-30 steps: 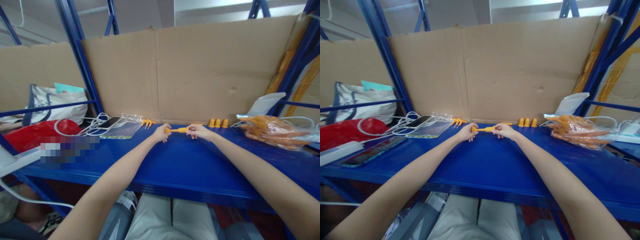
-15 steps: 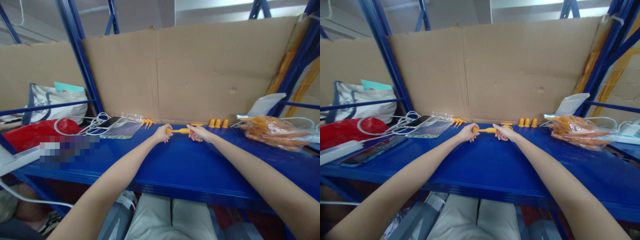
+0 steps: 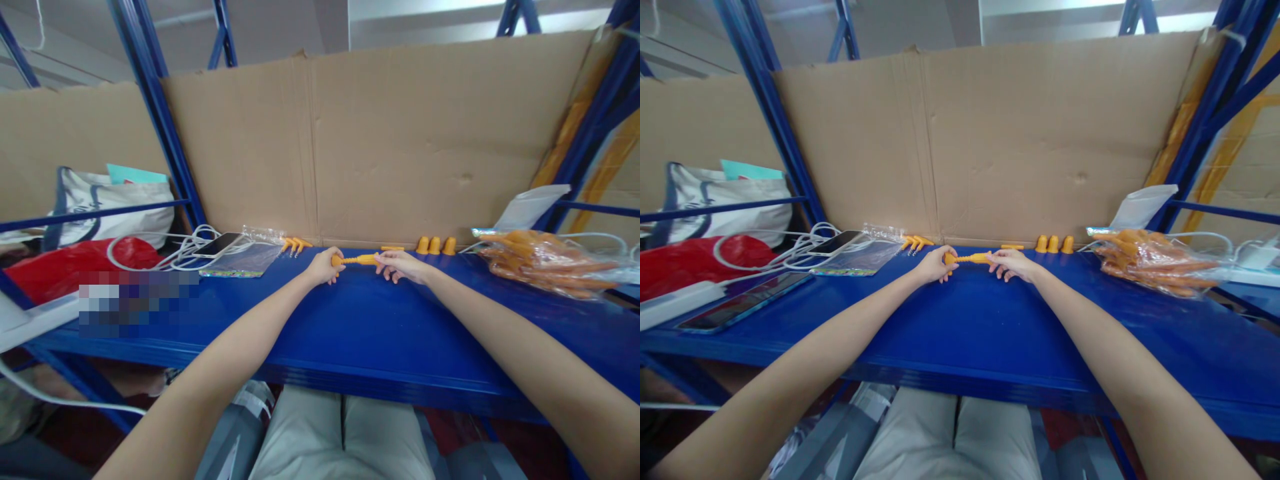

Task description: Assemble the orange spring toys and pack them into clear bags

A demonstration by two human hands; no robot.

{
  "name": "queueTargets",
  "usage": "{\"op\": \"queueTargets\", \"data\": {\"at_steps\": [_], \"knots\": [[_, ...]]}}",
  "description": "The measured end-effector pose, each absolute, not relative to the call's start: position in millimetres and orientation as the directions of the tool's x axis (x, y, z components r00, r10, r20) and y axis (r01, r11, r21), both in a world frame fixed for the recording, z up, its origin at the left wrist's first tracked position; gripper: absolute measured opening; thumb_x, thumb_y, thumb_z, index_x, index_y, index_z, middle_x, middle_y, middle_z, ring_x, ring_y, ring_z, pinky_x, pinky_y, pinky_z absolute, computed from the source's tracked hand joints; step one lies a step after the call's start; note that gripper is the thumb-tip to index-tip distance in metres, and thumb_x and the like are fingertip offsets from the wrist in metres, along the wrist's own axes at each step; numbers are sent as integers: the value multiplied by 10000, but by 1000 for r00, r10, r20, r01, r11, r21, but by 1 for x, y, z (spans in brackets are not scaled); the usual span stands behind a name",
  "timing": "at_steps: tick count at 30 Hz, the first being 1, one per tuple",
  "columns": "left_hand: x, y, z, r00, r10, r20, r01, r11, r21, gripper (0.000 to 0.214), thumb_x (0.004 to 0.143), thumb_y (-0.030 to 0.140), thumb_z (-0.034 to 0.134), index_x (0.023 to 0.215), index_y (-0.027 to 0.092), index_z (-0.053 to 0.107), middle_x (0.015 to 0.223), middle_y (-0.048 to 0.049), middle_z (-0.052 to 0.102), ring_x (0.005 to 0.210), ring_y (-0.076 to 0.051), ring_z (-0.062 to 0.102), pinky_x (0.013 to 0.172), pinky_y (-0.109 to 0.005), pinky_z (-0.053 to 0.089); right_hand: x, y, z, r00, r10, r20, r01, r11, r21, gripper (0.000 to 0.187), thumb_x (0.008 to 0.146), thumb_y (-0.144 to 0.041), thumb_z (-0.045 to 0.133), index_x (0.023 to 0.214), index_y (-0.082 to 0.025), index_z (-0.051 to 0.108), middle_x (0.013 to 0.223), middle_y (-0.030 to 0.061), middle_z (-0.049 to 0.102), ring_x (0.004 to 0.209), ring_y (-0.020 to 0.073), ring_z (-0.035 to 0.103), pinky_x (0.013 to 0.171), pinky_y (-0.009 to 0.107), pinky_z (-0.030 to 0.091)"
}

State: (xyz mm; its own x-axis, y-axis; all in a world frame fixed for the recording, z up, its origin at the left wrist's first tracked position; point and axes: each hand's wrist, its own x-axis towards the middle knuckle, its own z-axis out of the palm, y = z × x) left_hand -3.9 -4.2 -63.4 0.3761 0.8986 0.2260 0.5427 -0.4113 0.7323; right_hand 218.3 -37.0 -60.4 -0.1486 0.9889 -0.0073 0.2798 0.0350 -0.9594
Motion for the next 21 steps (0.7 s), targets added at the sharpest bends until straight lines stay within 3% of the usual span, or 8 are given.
{"op": "queueTargets", "data": {"at_steps": [4,8,13,17,21], "knots": [[-3,-6,-63,365,902,233,544,-409,733,182,835,112,621,959,162,496,450,110,495,334,-61,496,348,-121,380,214,-34,-61,-102,994,-44,307,-11,-952,413,859,-540,552,721,-151,556,530,22,583,376,61,471,299,147,358],[-2,-8,-62,354,905,236,549,-405,731,185,834,177,644,949,163,500,450,105,498,344,-69,509,348,-126,384,214,-34,-60,-91,994,-68,324,-35,-945,440,874,-561,508,738,-146,561,510,21,571,365,61,458,291,146,348],[-2,-7,-64,352,902,250,553,-416,722,182,839,200,640,954,161,504,461,101,506,359,-69,522,355,-126,394,223,-34,-61,-175,984,-36,249,9,-969,294,822,-421,661,934,-166,568,736,36,662,474,69,549,357,141,423],[-2,-6,-65,355,900,252,539,-417,732,197,825,184,655,944,161,499,458,107,498,344,-62,509,341,-115,377,231,-31,-64,-209,978,-23,172,13,-985,424,750,-270,745,1102,-212,516,919,39,673,556,81,596,442,175,498],[-2,-7,-64,355,901,251,538,-416,733,197,824,179,656,937,163,496,458,108,496,341,-59,506,332,-109,369,235,-28,-66,-220,975,-22,134,8,-991,416,738,-233,745,1083,-226,514,967,40,661,586,86,607,474,197,522]]}}
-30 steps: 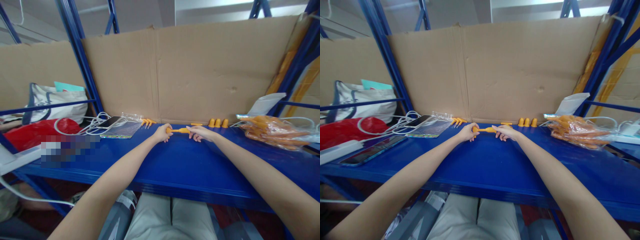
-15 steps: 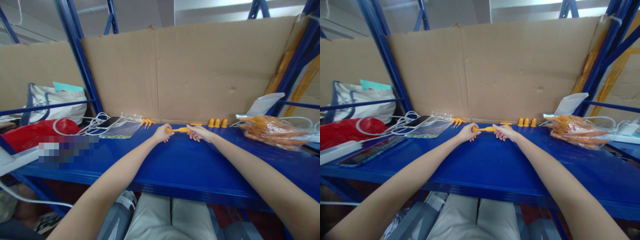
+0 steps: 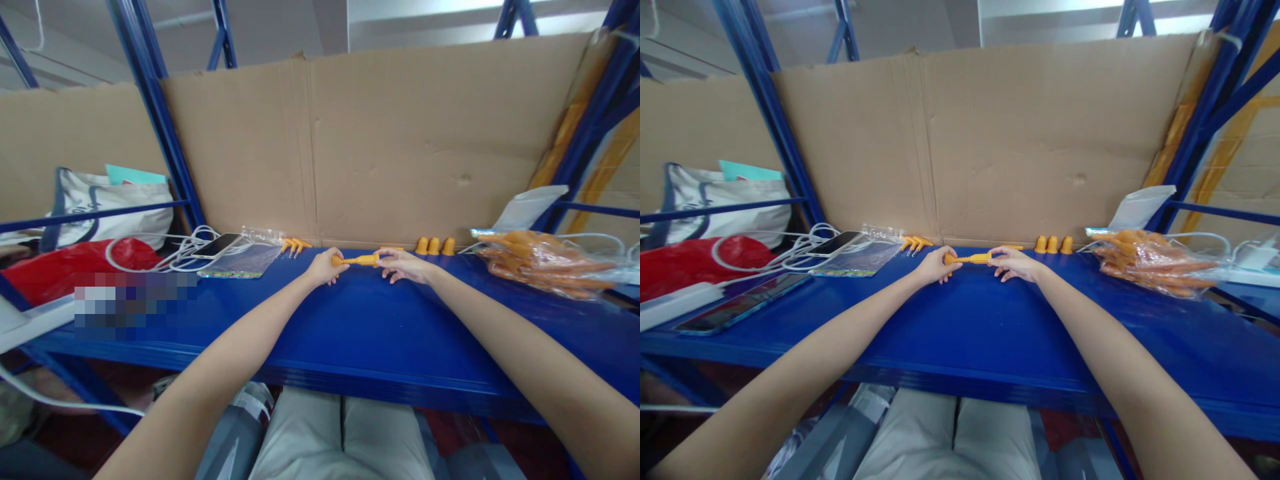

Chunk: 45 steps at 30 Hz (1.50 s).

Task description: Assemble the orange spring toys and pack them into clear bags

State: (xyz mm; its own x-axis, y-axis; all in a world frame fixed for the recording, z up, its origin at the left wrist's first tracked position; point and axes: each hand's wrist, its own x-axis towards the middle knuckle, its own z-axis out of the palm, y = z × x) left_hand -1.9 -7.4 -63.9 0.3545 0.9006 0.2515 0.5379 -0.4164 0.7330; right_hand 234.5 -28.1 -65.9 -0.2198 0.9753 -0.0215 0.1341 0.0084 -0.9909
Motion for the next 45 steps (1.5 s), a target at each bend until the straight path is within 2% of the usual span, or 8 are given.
{"op": "queueTargets", "data": {"at_steps": [6,13,17,22,29,33,37,45], "knots": [[-2,-8,-63,355,902,246,550,-414,725,163,847,187,627,952,161,505,466,95,512,354,-68,517,349,-126,391,235,-27,-68,-205,979,-2,122,24,-992,358,736,-232,749,1011,-220,521,894,17,646,581,84,601,476,200,532],[-1,-9,-63,338,909,245,536,-400,744,150,848,193,631,927,165,507,444,105,495,339,-62,509,340,-108,365,232,-30,-66,-182,983,6,152,34,-988,302,773,-285,728,1002,-195,552,920,51,675,569,75,590,461,172,521],[-1,-11,-62,339,907,249,549,-406,731,142,858,208,619,930,163,505,444,103,489,344,-70,511,330,-114,360,226,-34,-64,-159,987,-4,167,23,-986,220,814,-337,686,893,-162,578,820,56,678,544,77,580,431,159,493],[-1,-12,-62,340,906,254,553,-411,725,137,855,206,623,920,165,510,440,108,483,338,-61,506,342,-108,362,222,-34,-62,-122,992,-42,225,-13,-974,333,847,-470,611,790,-144,573,678,62,661,476,76,545,381,148,439],[-1,-12,-62,334,907,258,562,-411,718,132,857,199,618,934,163,518,436,106,484,345,-65,514,347,-111,372,229,-33,-61,-208,978,-3,187,36,-982,365,735,-305,763,1022,-220,555,915,37,695,560,89,605,445,186,504],[0,-15,-61,326,907,268,564,-414,714,132,853,202,625,917,163,516,435,111,474,327,-59,492,325,-105,345,222,-35,-61,-169,986,-8,240,33,-970,232,829,-379,659,844,-161,581,748,53,693,466,69,542,376,156,431],[0,-16,-62,320,908,270,563,-411,717,125,855,198,623,909,165,515,435,113,472,320,-51,485,317,-95,330,212,-38,-59,-135,990,-46,282,-6,-959,373,894,-456,543,662,-165,516,507,34,607,351,60,460,300,148,333],[-3,-13,-63,295,907,302,555,-420,719,131,847,201,636,908,165,526,429,112,470,330,-56,498,331,-96,344,205,-30,-61,-90,991,-100,320,-66,-945,438,947,-512,387,692,-174,498,385,-11,509,241,53,350,237,157,207]]}}
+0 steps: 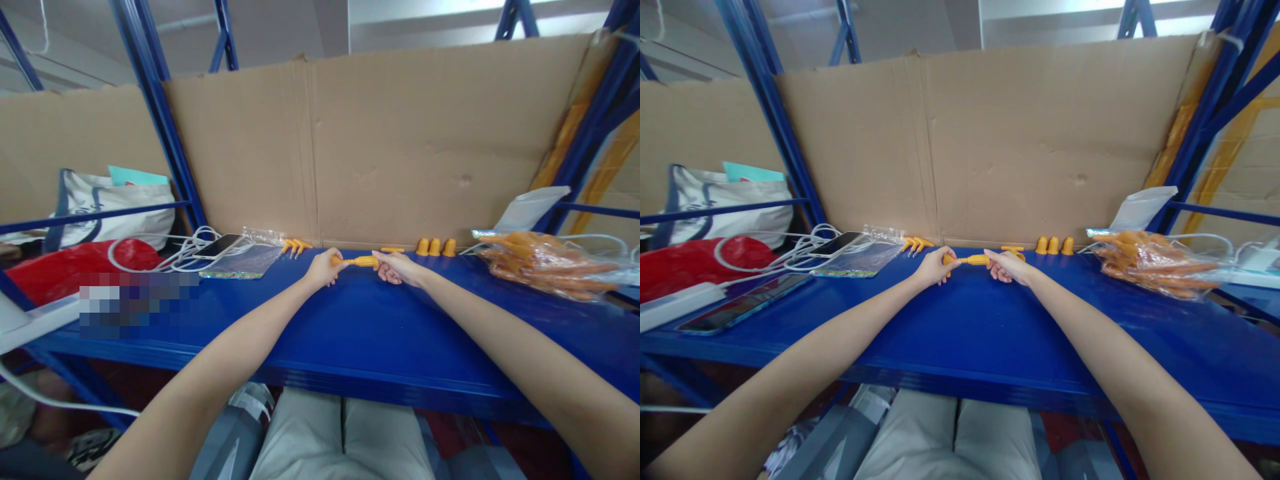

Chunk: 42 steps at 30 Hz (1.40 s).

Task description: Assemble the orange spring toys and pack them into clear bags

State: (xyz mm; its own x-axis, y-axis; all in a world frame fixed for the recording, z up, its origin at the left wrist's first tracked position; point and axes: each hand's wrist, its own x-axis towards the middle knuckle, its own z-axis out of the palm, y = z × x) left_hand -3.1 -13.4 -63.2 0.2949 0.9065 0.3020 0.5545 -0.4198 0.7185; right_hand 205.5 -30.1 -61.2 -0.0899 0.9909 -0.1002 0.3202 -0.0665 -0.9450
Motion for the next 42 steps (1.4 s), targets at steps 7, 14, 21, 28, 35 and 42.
{"op": "queueTargets", "data": {"at_steps": [7,14,21,28,35,42], "knots": [[0,-15,-57,285,922,262,554,-382,740,113,864,192,609,913,162,511,419,108,474,335,-68,498,339,-113,354,209,-35,-58,-156,987,28,205,60,-977,191,882,-368,593,928,-193,531,716,14,677,383,70,521,310,170,387],[-3,-17,-55,304,910,284,565,-412,715,114,862,208,608,917,165,518,443,104,479,335,-64,487,340,-117,349,207,-31,-62,-118,982,149,217,172,-961,162,841,-288,653,795,-157,570,609,4,641,351,45,453,306,161,346],[-4,-17,-57,332,854,402,604,-519,604,125,851,245,614,910,162,541,492,91,484,346,-72,490,351,-138,348,202,-35,-60,-78,994,70,225,86,-970,431,883,-410,570,548,-140,532,467,30,575,293,41,384,282,176,272],[-4,-16,-56,366,811,456,622,-578,529,127,835,234,628,914,162,561,567,52,566,403,-72,524,445,-166,421,200,-34,-58,-36,997,-72,175,-64,-983,470,928,-457,459,579,-149,524,373,-7,469,262,31,278,274,171,165],[0,-18,-56,321,889,325,595,-457,661,109,858,225,597,921,169,528,463,95,481,349,-76,500,356,-135,374,206,-34,-58,-74,993,-96,210,-78,-975,426,908,-525,468,741,-147,576,500,36,601,292,53,360,287,181,252],[-4,-16,-54,309,904,296,594,-427,682,110,851,215,608,909,166,529,464,92,487,348,-71,501,348,-126,368,211,-31,-66,-169,985,34,144,59,-988,155,867,-276,620,951,-150,588,732,36,689,400,51,495,363,168,388]]}}
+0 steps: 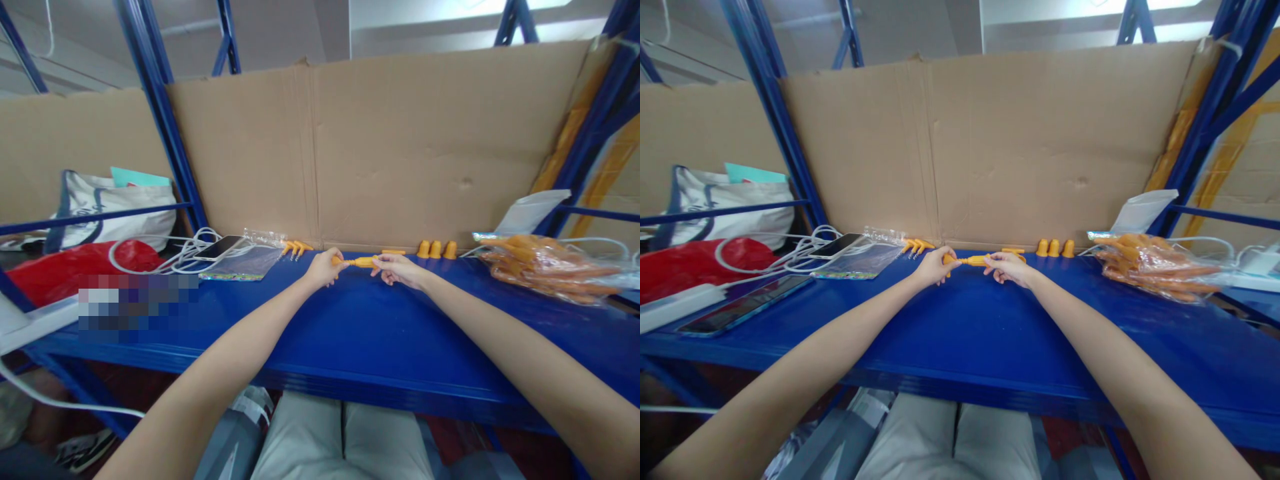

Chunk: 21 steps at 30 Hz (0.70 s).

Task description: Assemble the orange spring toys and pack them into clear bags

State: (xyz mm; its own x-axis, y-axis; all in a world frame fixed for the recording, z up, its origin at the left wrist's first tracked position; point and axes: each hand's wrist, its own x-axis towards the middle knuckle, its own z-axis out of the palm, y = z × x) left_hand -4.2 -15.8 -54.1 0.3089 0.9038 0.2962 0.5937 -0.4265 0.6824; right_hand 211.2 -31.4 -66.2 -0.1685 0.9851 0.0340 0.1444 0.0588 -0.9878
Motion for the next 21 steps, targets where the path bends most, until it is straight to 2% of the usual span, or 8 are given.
{"op": "queueTargets", "data": {"at_steps": [8,15,21], "knots": [[-8,-15,-54,332,861,385,638,-506,581,98,854,231,605,897,162,550,472,92,463,349,-66,479,352,-130,348,206,-32,-69,-128,990,60,170,81,-982,217,875,-367,604,902,-152,589,633,31,677,322,49,440,282,164,303],[-8,-13,-55,371,797,478,662,-587,465,95,830,231,633,877,167,580,581,40,569,453,-86,544,478,-171,427,199,-36,-67,-63,997,40,120,47,-992,289,910,-372,544,744,-136,568,533,32,642,269,50,380,250,176,260],[-9,-8,-58,377,792,481,640,-598,483,108,813,230,650,881,175,586,589,36,585,531,-110,588,551,-190,462,196,-38,-66,-67,998,15,125,24,-992,317,919,-388,522,746,-129,579,572,47,661,285,52,392,264,182,278]]}}
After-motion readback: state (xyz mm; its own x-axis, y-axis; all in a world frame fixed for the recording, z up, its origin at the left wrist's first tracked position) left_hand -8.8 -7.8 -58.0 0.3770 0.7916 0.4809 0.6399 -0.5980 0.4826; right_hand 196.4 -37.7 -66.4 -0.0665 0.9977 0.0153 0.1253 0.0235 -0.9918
